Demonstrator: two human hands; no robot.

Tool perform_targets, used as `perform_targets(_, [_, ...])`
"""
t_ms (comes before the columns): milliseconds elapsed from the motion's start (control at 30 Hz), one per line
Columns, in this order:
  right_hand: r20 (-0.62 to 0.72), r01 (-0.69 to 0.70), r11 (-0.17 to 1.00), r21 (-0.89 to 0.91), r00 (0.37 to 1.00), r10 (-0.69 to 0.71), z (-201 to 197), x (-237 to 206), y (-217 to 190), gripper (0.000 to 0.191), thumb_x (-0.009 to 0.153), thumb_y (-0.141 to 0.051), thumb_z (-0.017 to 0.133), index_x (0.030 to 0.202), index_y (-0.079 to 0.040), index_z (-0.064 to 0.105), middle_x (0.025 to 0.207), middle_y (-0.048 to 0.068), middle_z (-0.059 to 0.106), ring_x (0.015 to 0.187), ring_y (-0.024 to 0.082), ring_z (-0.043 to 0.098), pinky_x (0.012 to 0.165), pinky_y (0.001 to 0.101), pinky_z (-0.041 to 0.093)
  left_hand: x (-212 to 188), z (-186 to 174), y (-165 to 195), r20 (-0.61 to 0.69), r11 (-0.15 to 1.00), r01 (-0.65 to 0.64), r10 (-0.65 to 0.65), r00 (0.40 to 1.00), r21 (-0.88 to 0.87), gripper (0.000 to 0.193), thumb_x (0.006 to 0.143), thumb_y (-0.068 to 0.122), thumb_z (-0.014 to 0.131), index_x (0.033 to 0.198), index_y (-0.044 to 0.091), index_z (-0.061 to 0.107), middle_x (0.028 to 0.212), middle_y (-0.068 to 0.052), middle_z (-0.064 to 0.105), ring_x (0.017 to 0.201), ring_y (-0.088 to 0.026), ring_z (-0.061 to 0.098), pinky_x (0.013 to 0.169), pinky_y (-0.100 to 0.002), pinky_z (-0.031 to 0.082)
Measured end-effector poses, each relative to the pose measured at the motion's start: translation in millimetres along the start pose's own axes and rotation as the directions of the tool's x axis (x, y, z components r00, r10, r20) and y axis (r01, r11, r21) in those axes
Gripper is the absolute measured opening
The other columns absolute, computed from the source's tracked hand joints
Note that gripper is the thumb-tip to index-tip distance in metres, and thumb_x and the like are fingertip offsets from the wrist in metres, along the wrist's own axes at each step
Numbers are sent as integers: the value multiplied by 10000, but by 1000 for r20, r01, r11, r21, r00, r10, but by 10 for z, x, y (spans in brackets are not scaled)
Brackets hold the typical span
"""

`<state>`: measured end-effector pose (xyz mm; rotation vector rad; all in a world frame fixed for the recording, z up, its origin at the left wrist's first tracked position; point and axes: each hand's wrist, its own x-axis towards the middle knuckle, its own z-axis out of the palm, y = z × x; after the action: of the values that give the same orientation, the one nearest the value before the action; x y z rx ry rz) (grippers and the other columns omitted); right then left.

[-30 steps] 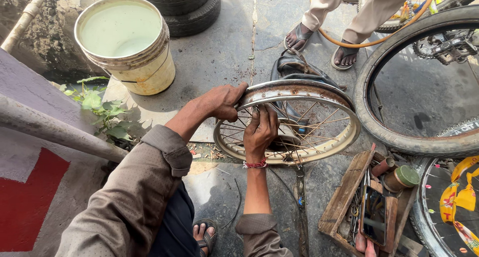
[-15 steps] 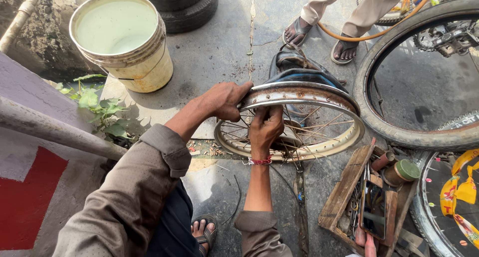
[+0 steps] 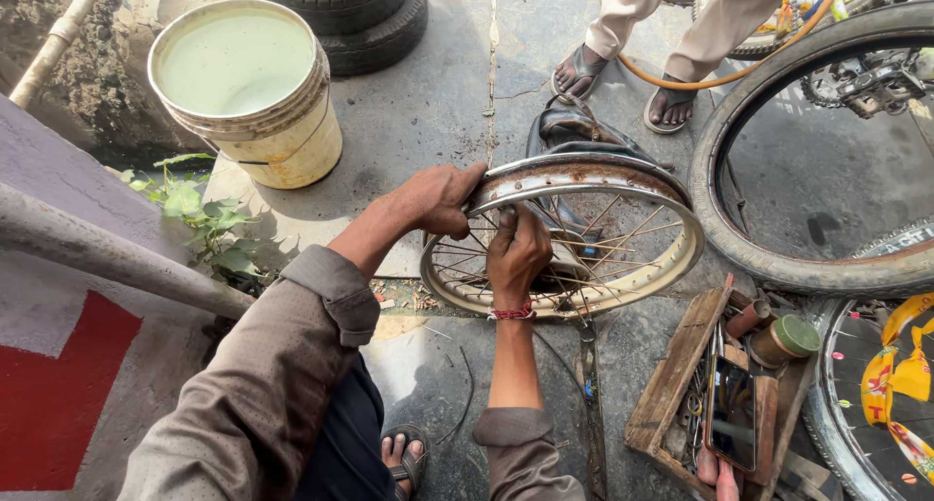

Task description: The person uses a spoke wrench to tighten the nipples on a bicycle wheel rim. They rotate the wheel to access different spokes and continue adjusting the tension throughout the clip.

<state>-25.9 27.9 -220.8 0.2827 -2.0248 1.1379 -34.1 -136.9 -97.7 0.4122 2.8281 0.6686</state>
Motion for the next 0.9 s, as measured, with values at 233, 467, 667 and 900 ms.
perform_targets(233, [-224,81,989,121,973,-52,60,-83,-30,379,1033,-409,657,1007,-30,651,942,130,636,865,252,631,753,344,545,55,32,-43,-12,999,-32,32,999,3,620,555,110,770,1115,53,511,740,-157,678,724,-373,691,639,-483,544])
perform_targets(467, [-91,-337,929,155,931,353,197,-50,34,374,1071,-395,526,1112,-47,653,862,30,737,723,130,690,622,282,510,57,24,-27,13,998,13,-14,1000,55,631,568,117,775,1137,62,507,753,-155,687,730,-358,704,644,-478,565])
perform_targets(667, [-125,309,946,-96,939,-319,127,-42,31,430,1120,-430,437,1164,-27,582,881,101,673,750,218,623,683,347,467,82,8,-47,5,999,32,-32,999,26,611,575,120,775,1128,43,527,770,-171,698,746,-366,714,657,-469,568])
perform_targets(900, [-166,-209,952,222,954,248,226,-42,38,358,1051,-378,637,1176,-65,516,946,97,674,842,184,656,750,372,538,95,38,-43,-4,999,24,-24,1000,31,634,582,124,771,1157,42,516,767,-177,692,741,-372,710,651,-480,560])
